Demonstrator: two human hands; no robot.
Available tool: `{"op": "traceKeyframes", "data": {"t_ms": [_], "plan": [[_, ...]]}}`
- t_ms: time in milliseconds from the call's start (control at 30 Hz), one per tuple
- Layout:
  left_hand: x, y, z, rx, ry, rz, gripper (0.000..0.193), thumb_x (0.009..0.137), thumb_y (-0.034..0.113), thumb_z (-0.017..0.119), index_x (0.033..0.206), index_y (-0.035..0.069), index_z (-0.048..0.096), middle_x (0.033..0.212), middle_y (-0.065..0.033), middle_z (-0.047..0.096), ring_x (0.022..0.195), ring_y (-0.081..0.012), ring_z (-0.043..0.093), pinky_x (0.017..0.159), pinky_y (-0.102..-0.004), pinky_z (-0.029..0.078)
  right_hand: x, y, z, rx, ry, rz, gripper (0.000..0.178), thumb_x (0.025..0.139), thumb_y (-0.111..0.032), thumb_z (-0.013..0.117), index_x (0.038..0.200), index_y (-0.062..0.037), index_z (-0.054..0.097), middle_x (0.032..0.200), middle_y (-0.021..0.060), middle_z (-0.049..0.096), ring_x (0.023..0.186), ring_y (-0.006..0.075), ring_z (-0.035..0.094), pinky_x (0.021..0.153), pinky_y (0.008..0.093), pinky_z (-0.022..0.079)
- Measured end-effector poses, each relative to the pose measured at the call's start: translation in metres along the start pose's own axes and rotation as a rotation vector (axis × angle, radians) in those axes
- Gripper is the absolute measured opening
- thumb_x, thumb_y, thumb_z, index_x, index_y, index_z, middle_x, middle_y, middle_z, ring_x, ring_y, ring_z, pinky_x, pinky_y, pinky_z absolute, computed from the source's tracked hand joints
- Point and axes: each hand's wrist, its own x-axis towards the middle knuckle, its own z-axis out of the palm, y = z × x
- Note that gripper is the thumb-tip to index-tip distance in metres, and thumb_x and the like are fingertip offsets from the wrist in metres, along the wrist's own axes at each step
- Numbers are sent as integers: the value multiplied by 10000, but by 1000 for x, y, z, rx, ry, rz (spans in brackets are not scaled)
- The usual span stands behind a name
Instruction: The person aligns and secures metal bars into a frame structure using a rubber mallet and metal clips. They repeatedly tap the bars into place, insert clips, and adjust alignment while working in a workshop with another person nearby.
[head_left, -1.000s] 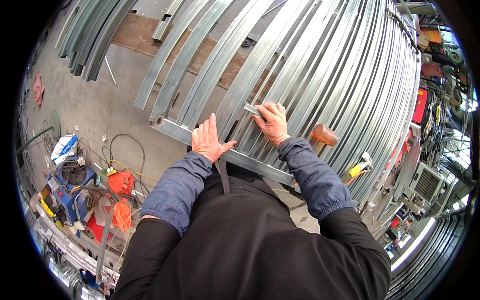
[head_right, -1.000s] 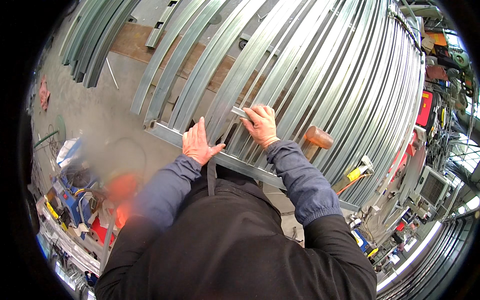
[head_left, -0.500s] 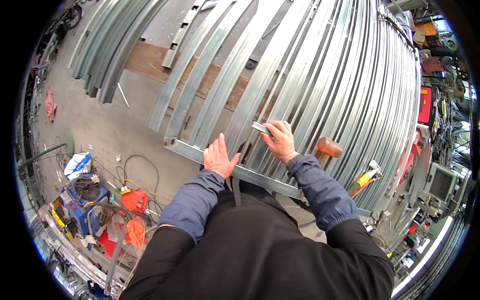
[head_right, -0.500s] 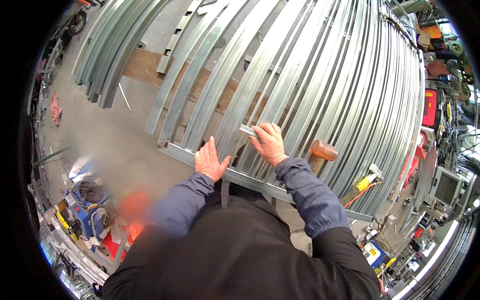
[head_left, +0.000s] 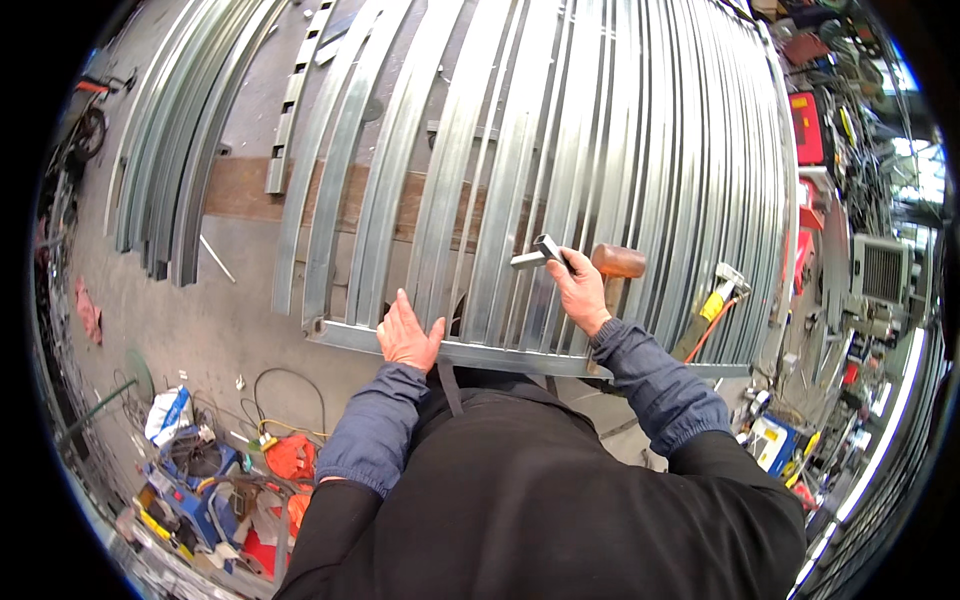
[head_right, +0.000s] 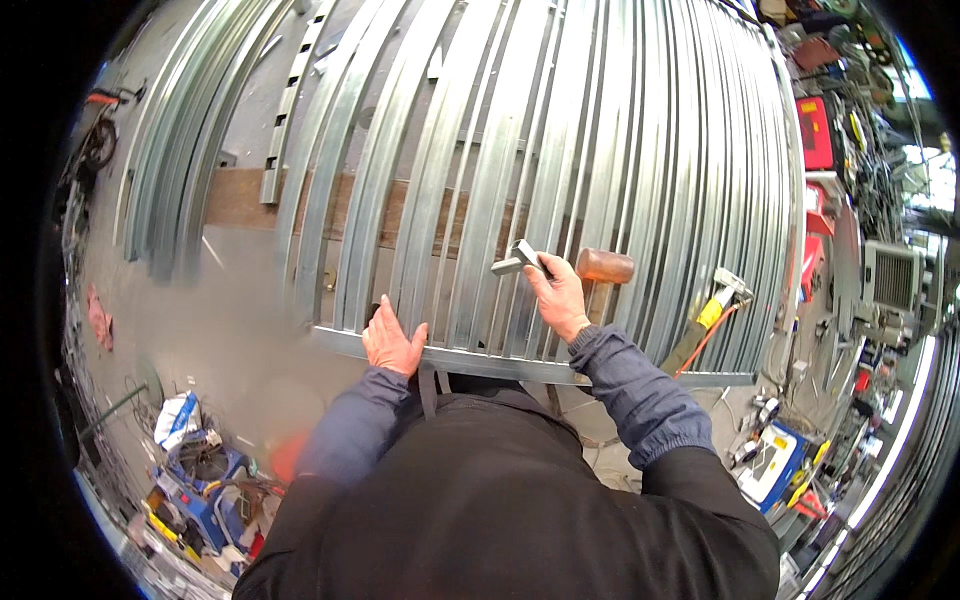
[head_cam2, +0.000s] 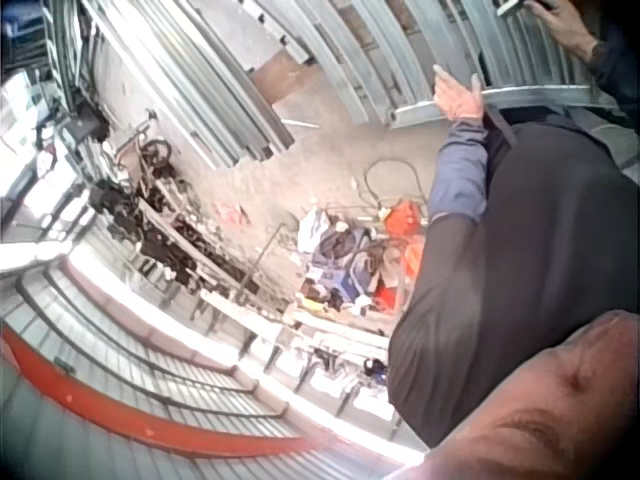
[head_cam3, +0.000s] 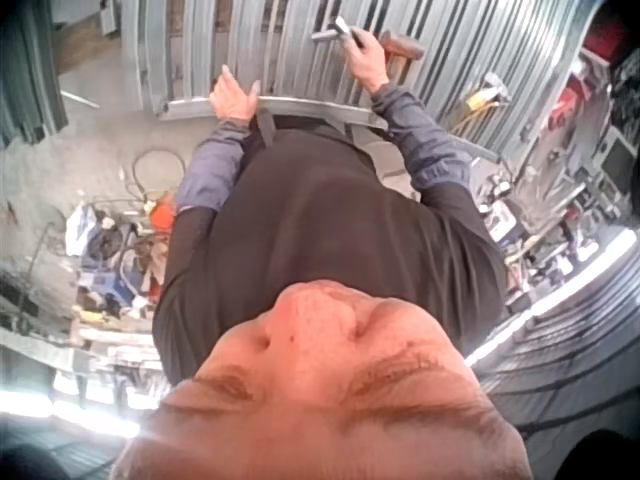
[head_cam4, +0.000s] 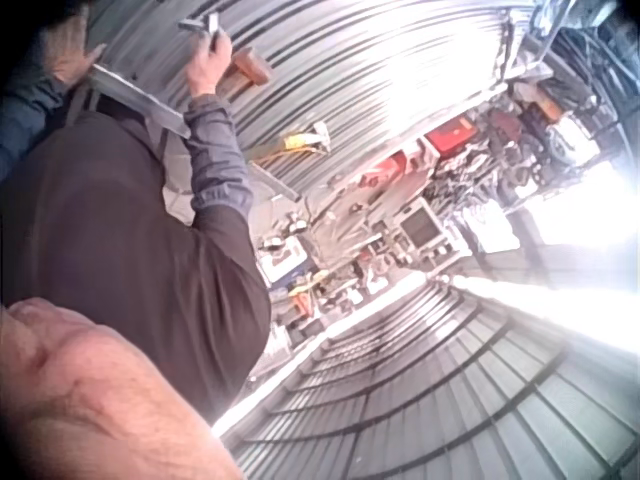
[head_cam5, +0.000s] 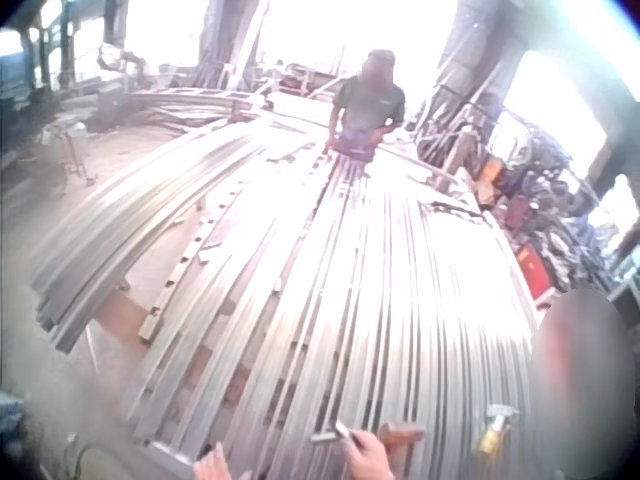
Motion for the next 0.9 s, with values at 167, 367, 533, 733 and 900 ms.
{"op": "traceKeyframes", "data": {"t_ms": [167,367,533,733,900], "plan": [[-2,-1,5,23,-39,-17,1081,882,539,757,1637,-46,252,1471,-218,509,1317,-366,510,1092,-520,372,9,-16,-14,-318,-177,-323,332,952,-212,777,1240,-61,713,1092,86,718,1047,295,629,958,403,508],[1,3,2,54,-55,-38,1074,877,532,759,1634,-44,261,1460,-210,516,1320,-360,511,1090,-512,375,17,-39,-5,-636,-318,-551,316,904,-230,795,1183,-97,727,1076,63,697,1026,287,615,959,406,505],[2,5,-1,45,-49,-46,1059,873,525,761,1627,-42,279,1451,-205,528,1303,-363,525,1088,-513,381,5,-13,15,-782,-374,-533,349,866,-254,819,1180,-128,734,1116,55,643,1098,280,585,995,415,478],[4,8,-6,16,-55,-53,1042,875,503,762,1626,-40,286,1434,-211,545,1298,-373,530,1106,-517,373,-2,4,27,-772,-341,-469,354,863,-251,817,1182,-128,726,1106,55,623,1099,286,572,985,424,470],[2,14,-10,24,-24,-16,1056,875,499,761,1635,-43,267,1446,-230,537,1298,-387,520,1117,-518,364,-5,2,23,-813,-345,-468,458,867,-331,817,1248,-117,680,1115,108,610,1104,311,567,981,446,464]]}}
